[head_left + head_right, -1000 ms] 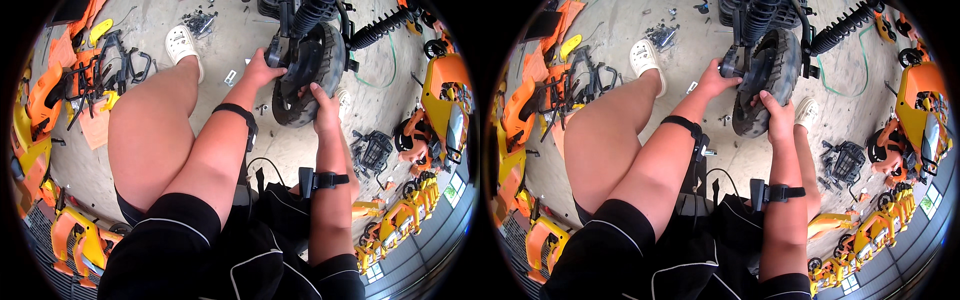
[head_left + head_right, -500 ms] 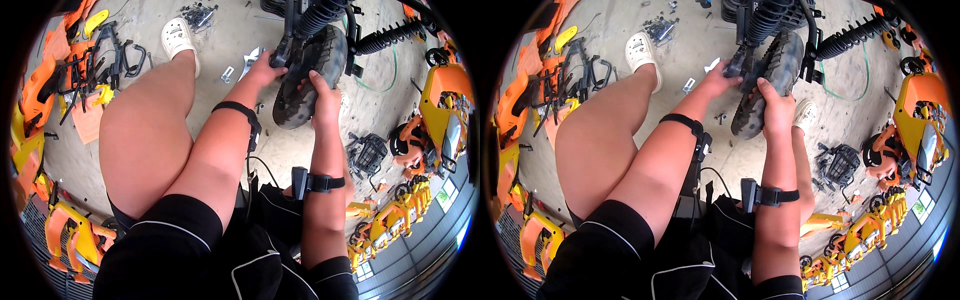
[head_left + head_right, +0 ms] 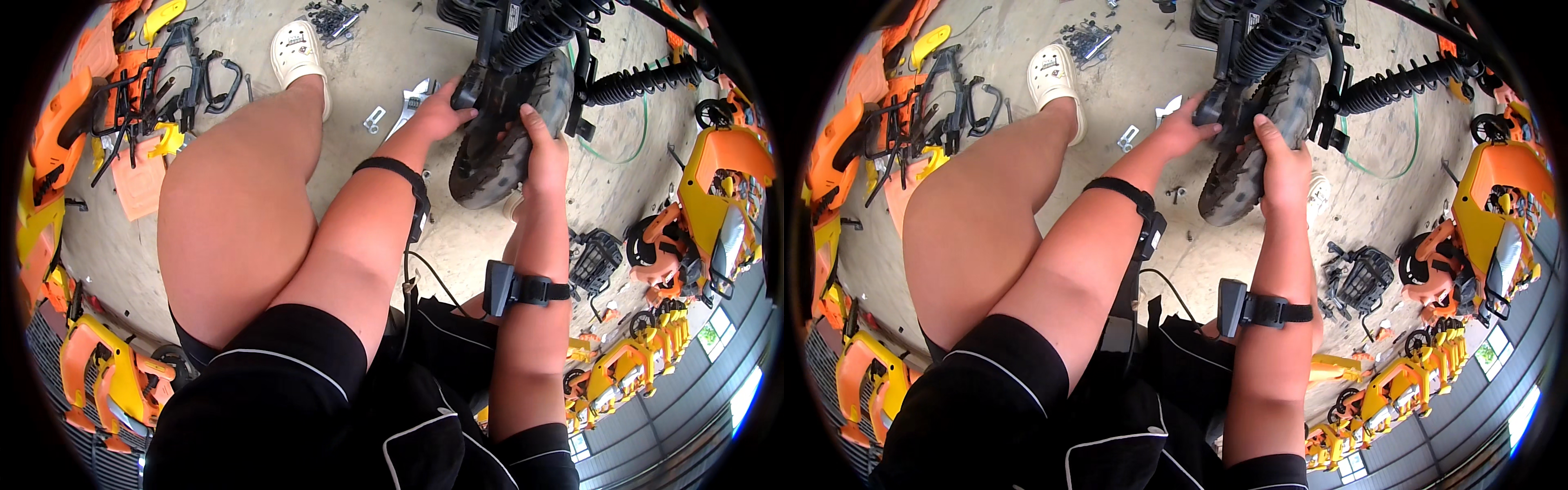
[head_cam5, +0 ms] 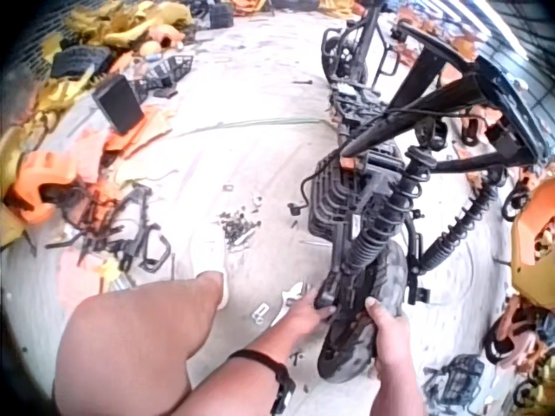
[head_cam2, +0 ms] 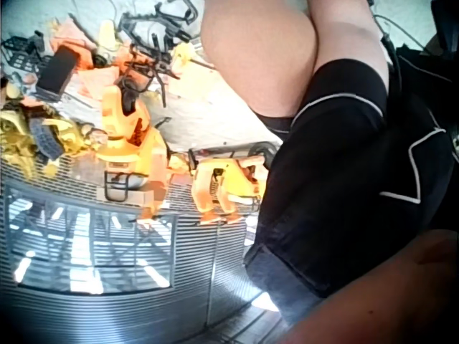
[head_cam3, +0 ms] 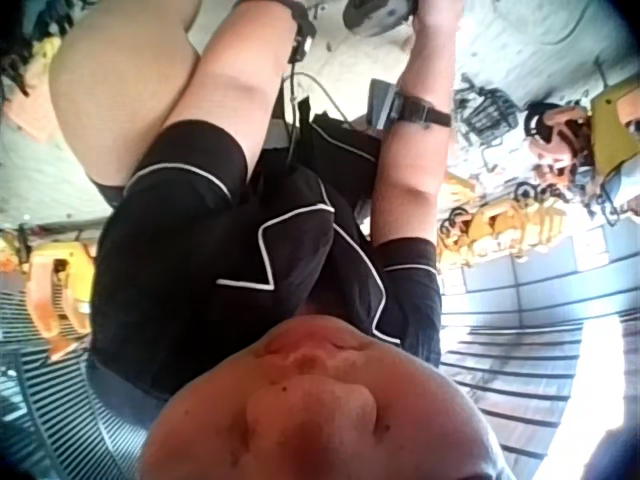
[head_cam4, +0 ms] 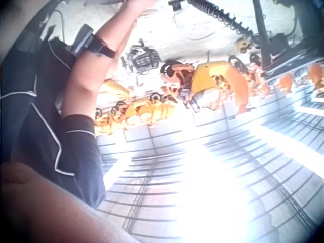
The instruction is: The person assembles a wheel onto a vehicle frame by hand and secures a bolt using a wrench and a socket tool.
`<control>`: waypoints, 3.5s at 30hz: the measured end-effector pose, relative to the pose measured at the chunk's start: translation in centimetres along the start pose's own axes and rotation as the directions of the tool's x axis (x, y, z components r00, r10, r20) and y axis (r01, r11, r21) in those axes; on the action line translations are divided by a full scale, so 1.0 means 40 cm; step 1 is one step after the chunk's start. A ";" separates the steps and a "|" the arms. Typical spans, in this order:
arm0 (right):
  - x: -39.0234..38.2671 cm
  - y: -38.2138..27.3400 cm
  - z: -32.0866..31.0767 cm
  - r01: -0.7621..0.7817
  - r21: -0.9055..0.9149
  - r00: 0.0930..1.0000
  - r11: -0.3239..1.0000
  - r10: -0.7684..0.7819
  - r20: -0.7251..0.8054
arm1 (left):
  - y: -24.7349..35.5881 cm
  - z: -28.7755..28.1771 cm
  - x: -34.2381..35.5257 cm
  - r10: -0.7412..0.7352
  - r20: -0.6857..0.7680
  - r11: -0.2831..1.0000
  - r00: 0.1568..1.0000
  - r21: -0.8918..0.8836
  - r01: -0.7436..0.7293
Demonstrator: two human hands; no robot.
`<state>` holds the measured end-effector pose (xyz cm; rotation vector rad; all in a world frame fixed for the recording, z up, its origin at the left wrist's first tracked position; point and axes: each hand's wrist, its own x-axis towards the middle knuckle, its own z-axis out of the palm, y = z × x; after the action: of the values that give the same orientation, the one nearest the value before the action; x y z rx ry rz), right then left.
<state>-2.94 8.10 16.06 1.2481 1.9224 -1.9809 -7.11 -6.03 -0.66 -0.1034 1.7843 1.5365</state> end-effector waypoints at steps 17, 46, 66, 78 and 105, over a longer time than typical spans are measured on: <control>0.083 -0.076 0.005 0.014 -0.042 0.999 0.999 -0.012 0.040 | 0.021 -0.006 0.014 0.032 -0.017 0.992 0.999 0.124 -0.030; 0.024 -0.037 0.031 0.046 -0.160 0.999 0.986 -0.045 0.006 | -0.006 0.042 0.025 0.067 0.118 0.989 0.991 -0.137 -0.050; 0.080 -0.031 0.038 -0.028 -0.193 0.998 0.981 0.015 -0.065 | 0.007 0.048 0.019 -0.012 0.117 0.997 0.993 -0.080 0.022; 0.091 -0.096 -0.026 -0.078 -0.142 0.995 0.987 0.086 0.046 | -0.045 0.168 0.021 0.091 -0.066 0.995 0.994 -0.029 -0.093; 0.008 -0.142 -0.173 -0.092 -0.249 0.996 0.964 0.090 -0.022 | 0.011 0.299 -0.107 0.112 -0.510 0.949 0.853 -0.201 -0.245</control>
<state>-3.30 15.37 21.30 1.2555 2.0046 -1.6307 1.48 2.80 2.41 -0.5146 2.0101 2.0138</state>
